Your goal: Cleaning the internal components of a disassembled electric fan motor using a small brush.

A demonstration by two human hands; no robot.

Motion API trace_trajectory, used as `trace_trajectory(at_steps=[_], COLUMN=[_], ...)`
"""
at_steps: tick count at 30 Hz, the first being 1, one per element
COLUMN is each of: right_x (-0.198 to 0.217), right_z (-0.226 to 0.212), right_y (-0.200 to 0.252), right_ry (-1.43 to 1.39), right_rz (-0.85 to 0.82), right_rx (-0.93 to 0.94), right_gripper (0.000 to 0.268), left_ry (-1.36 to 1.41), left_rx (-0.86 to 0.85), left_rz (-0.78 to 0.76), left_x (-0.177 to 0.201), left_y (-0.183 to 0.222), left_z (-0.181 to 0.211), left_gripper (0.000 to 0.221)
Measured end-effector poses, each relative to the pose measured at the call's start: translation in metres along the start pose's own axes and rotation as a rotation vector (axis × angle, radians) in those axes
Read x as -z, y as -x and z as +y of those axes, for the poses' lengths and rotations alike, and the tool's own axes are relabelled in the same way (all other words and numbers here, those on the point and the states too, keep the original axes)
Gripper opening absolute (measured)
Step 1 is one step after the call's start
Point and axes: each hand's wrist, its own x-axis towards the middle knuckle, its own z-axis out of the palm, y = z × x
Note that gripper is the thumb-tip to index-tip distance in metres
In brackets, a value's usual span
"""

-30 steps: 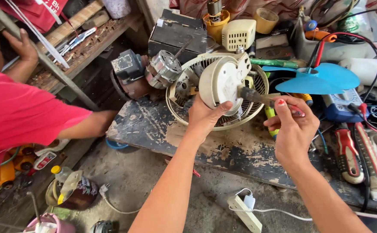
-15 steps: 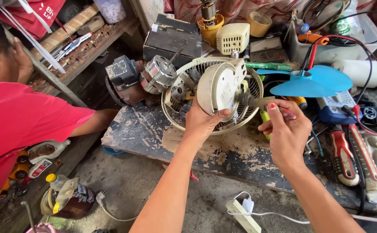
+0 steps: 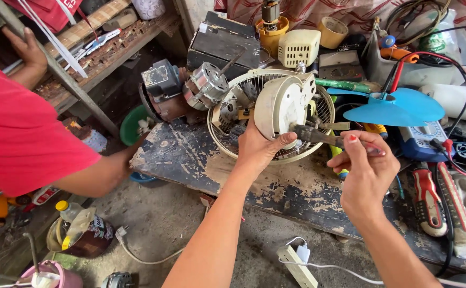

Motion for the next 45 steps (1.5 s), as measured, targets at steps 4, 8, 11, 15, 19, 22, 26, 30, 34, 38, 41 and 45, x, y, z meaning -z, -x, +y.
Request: trace_trajectory(at_steps=[4, 8, 11, 15, 19, 22, 26, 30, 34, 38, 41, 45], right_x=[-0.026, -0.026, -0.029, -0.048, -0.045, -0.031, -0.031, -0.046, -0.038, -0.032, -0.039, -0.049], right_z=[-0.026, -0.016, -0.024, -0.049, -0.043, -0.024, -0.027, -0.046, -0.034, -0.032, -0.044, -0.053], right_y=[0.019, 0.015, 0.012, 0.025, 0.016, 0.012, 0.024, 0.025, 0.018, 0.025, 0.034, 0.029], right_ry=[0.022, 0.104, 0.115, 0.116, 0.223, 0.258, 0.178, 0.133, 0.265, 0.255, 0.151, 0.116], right_rz=[-0.039, 0.012, 0.066, 0.006, -0.017, 0.076, 0.095, 0.069, 0.097, 0.13, 0.16, 0.131], right_rx=[0.134, 0.11, 0.077, 0.108, 0.12, 0.047, 0.076, 0.051, -0.058, -0.065, -0.041, -0.009], right_gripper=[0.01, 0.013, 0.012, 0.01, 0.016, 0.015, 0.015, 0.015, 0.016, 0.015, 0.013, 0.016], left_ry=[0.07, 0.091, 0.117, 0.083, 0.105, 0.099, 0.113, 0.054, 0.084, 0.069, 0.081, 0.008], left_rx=[-0.053, -0.071, -0.096, -0.058, -0.06, -0.073, -0.063, -0.038, -0.077, -0.096, -0.119, -0.059], left_rz=[0.01, -0.016, -0.044, -0.022, -0.01, -0.01, -0.053, -0.046, -0.027, -0.027, -0.041, -0.024], left_x=[0.003, 0.01, 0.012, 0.01, 0.006, 0.001, 0.007, 0.007, 0.006, 0.001, 0.001, 0.002], left_y=[0.0, 0.005, 0.0, -0.004, -0.009, -0.012, -0.008, -0.004, -0.002, -0.006, -0.001, -0.006], left_z=[-0.003, -0.003, -0.002, -0.014, -0.022, -0.03, -0.019, -0.011, -0.008, -0.017, -0.016, -0.014], left_gripper=[0.13, 0.131, 0.133, 0.133, 0.129, 0.126, 0.128, 0.127, 0.124, 0.124, 0.125, 0.121])
